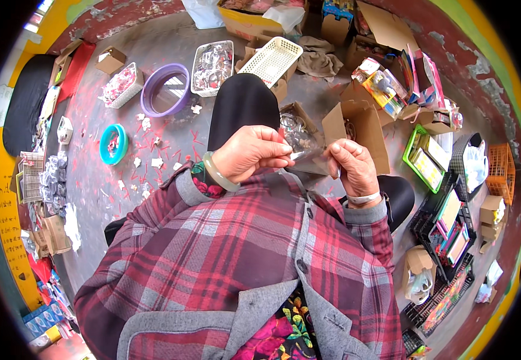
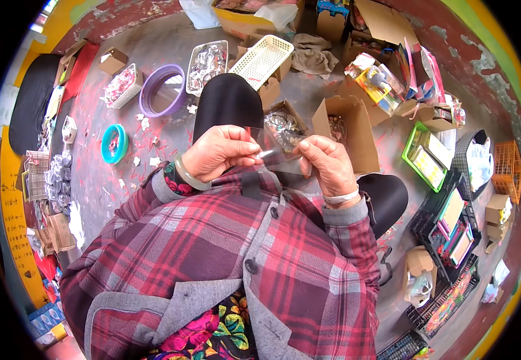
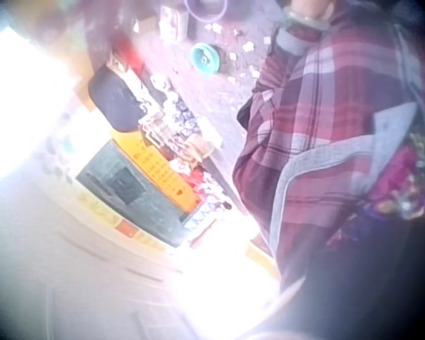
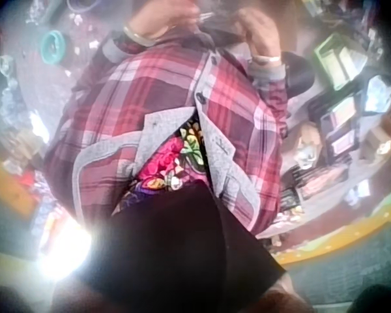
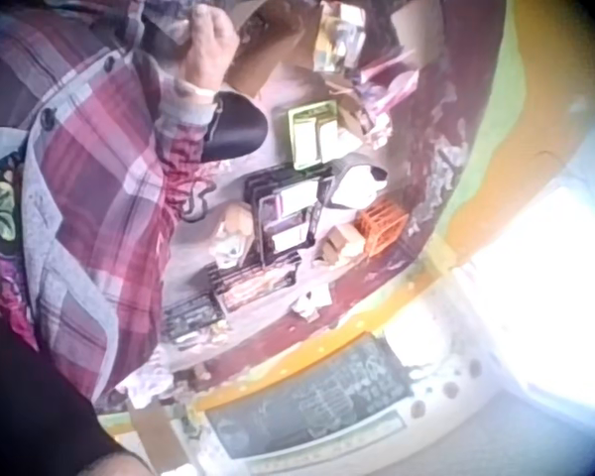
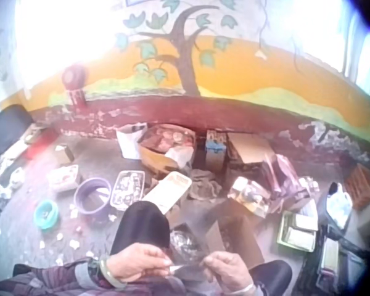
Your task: The person sits on the floor surrounded by boxes and baskets, handling small jewelry items like hair accessories and rings. They open clear plastic bags, place the items inside, and seal them, occasionally picking up new items from the surrounding containers.
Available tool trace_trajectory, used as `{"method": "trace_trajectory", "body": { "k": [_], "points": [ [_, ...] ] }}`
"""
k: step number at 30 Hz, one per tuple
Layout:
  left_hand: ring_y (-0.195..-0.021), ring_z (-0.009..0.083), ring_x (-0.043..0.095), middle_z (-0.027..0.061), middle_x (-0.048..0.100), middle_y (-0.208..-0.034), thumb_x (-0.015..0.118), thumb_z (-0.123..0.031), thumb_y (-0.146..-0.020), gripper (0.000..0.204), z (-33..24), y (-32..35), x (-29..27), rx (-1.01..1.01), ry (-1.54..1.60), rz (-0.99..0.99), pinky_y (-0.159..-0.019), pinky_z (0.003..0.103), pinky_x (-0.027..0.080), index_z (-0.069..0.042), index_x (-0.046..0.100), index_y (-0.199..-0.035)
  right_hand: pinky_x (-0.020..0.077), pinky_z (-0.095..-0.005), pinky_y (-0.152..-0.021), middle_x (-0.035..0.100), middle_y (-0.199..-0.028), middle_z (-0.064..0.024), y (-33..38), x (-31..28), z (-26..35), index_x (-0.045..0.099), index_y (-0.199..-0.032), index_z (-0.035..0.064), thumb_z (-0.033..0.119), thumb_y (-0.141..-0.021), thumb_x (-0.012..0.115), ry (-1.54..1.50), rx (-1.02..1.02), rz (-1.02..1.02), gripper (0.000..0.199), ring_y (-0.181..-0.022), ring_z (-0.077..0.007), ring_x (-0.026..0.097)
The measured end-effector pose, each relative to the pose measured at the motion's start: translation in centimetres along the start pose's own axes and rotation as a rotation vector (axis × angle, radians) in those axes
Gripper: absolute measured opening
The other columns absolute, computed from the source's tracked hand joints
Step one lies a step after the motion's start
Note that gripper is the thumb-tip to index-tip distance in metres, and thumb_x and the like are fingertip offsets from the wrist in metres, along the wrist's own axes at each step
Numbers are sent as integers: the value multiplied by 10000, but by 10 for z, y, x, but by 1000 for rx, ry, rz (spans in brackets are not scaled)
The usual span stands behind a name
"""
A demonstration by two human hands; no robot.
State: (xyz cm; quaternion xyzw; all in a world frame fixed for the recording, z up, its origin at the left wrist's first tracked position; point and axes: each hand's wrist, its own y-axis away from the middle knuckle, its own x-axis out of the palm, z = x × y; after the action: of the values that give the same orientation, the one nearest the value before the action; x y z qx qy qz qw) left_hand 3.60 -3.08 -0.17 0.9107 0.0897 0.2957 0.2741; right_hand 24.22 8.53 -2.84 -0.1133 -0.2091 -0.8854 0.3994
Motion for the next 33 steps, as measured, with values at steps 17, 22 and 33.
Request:
{"method": "trace_trajectory", "body": {
  "k": [17,22,33],
  "points": [
    [-748,181,656,117,634,-842,577,-113,-866,151,6,-3,-3,113,-116,-23,-639,235,553,33,582,-905,392,-185,-501,579,-693,-7,0,-1,-3,613,-867,2,87,-825,614,-24,-68,-1,95,-560,-66,506],
    [-762,215,655,158,619,-910,527,-144,-900,225,8,-4,-3,118,-77,-26,-672,269,561,67,558,-970,394,-190,-502,579,-700,-10,-1,-3,-5,610,-867,-13,70,-820,616,-58,-73,-21,96,-553,-70,502],
    [-762,212,651,162,620,-912,537,-90,-882,178,9,-4,-2,98,-118,-35,-671,267,561,56,550,-984,390,-189,-499,576,-692,-8,-1,-4,-6,618,-851,-11,67,-822,612,-42,-75,-30,83,-548,-63,495]
  ]
}}
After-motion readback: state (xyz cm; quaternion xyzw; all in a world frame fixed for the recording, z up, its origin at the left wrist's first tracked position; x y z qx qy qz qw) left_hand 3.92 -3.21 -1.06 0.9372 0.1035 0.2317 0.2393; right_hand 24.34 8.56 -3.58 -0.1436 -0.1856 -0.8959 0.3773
